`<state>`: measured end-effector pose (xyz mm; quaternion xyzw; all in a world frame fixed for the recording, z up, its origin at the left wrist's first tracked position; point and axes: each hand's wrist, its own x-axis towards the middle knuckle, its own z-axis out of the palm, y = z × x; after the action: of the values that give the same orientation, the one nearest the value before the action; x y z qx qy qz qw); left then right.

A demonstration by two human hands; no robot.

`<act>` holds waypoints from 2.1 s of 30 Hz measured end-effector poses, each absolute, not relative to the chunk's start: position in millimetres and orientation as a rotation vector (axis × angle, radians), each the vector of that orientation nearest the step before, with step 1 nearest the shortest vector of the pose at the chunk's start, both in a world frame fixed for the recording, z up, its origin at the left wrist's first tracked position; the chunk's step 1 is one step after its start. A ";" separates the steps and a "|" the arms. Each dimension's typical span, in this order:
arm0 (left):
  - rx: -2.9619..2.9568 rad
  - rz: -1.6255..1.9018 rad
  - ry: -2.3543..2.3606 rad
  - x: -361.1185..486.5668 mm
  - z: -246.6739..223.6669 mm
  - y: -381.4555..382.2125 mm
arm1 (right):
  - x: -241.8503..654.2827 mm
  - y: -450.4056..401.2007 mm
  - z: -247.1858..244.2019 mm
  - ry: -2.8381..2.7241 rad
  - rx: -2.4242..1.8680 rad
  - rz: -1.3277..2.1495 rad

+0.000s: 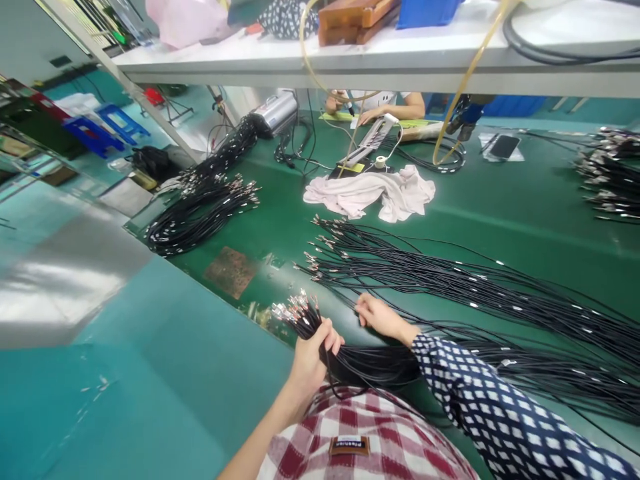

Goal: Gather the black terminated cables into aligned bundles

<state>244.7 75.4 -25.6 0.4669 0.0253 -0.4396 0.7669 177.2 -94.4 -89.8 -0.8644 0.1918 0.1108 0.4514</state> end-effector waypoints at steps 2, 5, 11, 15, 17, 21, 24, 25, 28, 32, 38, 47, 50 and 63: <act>1.030 -0.945 0.076 244.8 -26.3 74.9 | 166.9 -107.1 -70.1 0.405 -1.920 0.233; 1.054 -0.940 0.095 245.2 -25.8 72.6 | 143.3 -110.5 -40.7 0.340 -1.488 0.112; 1.025 -0.965 0.086 245.1 -18.8 68.0 | 98.6 -72.5 -27.5 0.367 -1.349 0.062; 1.045 -0.952 0.080 242.8 -14.4 66.5 | 90.1 -53.4 -36.0 0.452 -1.419 0.037; 1.047 -0.952 0.075 241.9 -12.6 65.9 | 90.9 -47.9 -37.7 0.495 -1.433 0.012; 1.060 -0.986 0.054 242.0 -8.4 64.4 | 97.4 -40.5 -36.2 0.567 -1.481 -0.041; 1.125 -0.988 0.072 243.9 -7.4 64.6 | 101.8 -40.7 -32.9 0.567 -1.560 -0.076; 1.137 -0.979 0.085 244.6 -8.1 65.2 | 102.2 -42.6 -31.6 0.559 -1.608 -0.112; 1.108 -0.956 0.101 246.7 -11.9 68.1 | 98.7 -52.0 -28.2 0.524 -1.812 -0.292; 1.048 -0.989 0.117 247.8 -14.8 69.9 | 84.9 -58.4 -24.9 0.513 -2.047 -0.405; 1.004 -1.046 0.128 248.2 -13.6 67.9 | 76.1 -48.0 -10.1 0.327 -2.305 -0.034; 0.976 -1.031 0.015 247.5 -15.9 65.6 | 146.1 -117.3 -76.4 0.790 -2.581 0.159; 1.012 -1.037 0.024 248.0 -18.6 67.8 | 159.4 -122.9 -96.4 0.776 -2.675 0.236; 0.947 -1.036 0.126 250.2 -23.2 69.7 | 128.4 -143.3 -24.4 0.804 -2.437 0.083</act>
<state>250.2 69.7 -23.2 0.4353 0.0577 -0.4761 0.7619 128.4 -143.3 -24.4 -0.9103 0.3003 0.0309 0.2831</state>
